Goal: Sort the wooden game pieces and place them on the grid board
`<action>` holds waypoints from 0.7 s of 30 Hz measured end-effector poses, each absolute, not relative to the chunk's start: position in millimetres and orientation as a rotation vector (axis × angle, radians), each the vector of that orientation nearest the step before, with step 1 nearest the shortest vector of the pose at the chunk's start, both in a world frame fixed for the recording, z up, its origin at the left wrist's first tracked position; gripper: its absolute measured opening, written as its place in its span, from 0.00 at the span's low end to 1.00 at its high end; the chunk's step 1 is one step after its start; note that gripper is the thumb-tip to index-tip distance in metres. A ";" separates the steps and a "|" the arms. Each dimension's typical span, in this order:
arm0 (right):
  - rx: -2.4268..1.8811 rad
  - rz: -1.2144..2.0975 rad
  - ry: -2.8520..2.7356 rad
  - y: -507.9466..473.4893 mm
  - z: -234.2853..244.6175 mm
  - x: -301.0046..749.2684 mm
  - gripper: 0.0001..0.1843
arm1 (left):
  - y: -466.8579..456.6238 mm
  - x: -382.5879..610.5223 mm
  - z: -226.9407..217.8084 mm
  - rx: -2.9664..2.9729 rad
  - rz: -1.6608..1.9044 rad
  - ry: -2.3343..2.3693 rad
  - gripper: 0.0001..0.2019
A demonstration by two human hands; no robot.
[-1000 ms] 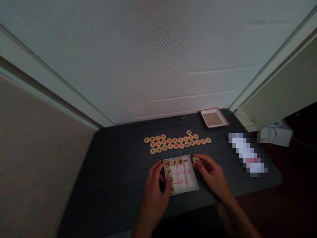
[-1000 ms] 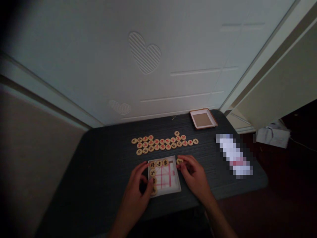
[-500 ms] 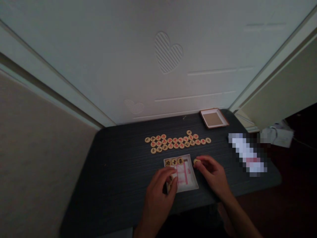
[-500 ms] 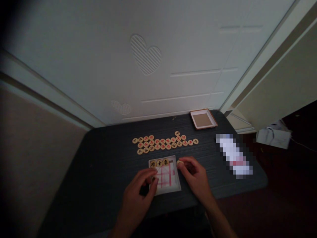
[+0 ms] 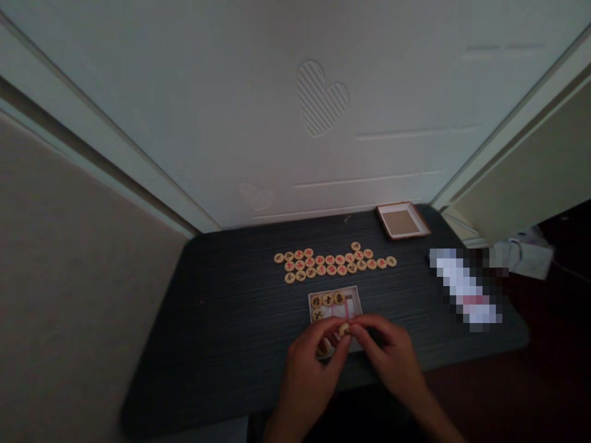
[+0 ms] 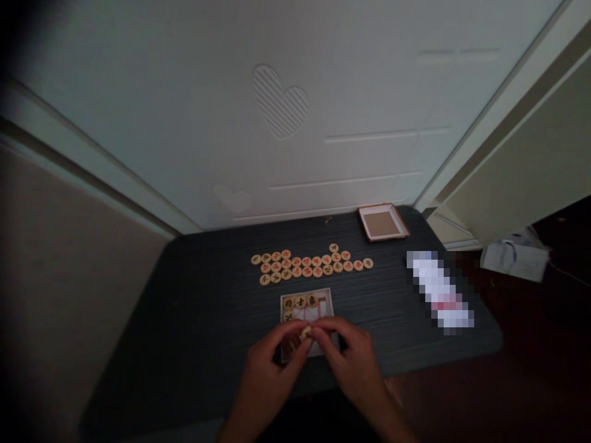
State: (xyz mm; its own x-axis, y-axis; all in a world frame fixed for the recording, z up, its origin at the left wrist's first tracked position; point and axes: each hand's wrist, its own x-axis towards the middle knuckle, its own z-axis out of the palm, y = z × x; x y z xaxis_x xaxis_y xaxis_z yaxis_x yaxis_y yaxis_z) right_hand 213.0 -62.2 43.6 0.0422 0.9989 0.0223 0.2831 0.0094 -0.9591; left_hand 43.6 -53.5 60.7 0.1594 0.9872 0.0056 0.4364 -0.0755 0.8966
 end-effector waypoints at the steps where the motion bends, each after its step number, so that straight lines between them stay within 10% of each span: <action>1: -1.427 1.010 -1.396 -62.6 43.2 213.7 0.08 | -53.0 44.0 60.7 1.617 0.875 1.386 0.07; 21: -1.372 1.002 -1.488 -62.4 37.0 216.1 0.07 | -46.9 41.6 56.5 1.555 0.924 1.254 0.10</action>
State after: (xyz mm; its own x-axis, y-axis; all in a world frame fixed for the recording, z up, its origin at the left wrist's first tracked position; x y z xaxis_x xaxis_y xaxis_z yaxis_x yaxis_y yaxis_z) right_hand 216.1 -62.4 37.0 -0.0316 0.9971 0.0687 0.3114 0.0751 -0.9473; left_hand 41.6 -46.9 56.5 0.2039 0.9789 0.0109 0.3004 -0.0732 0.9510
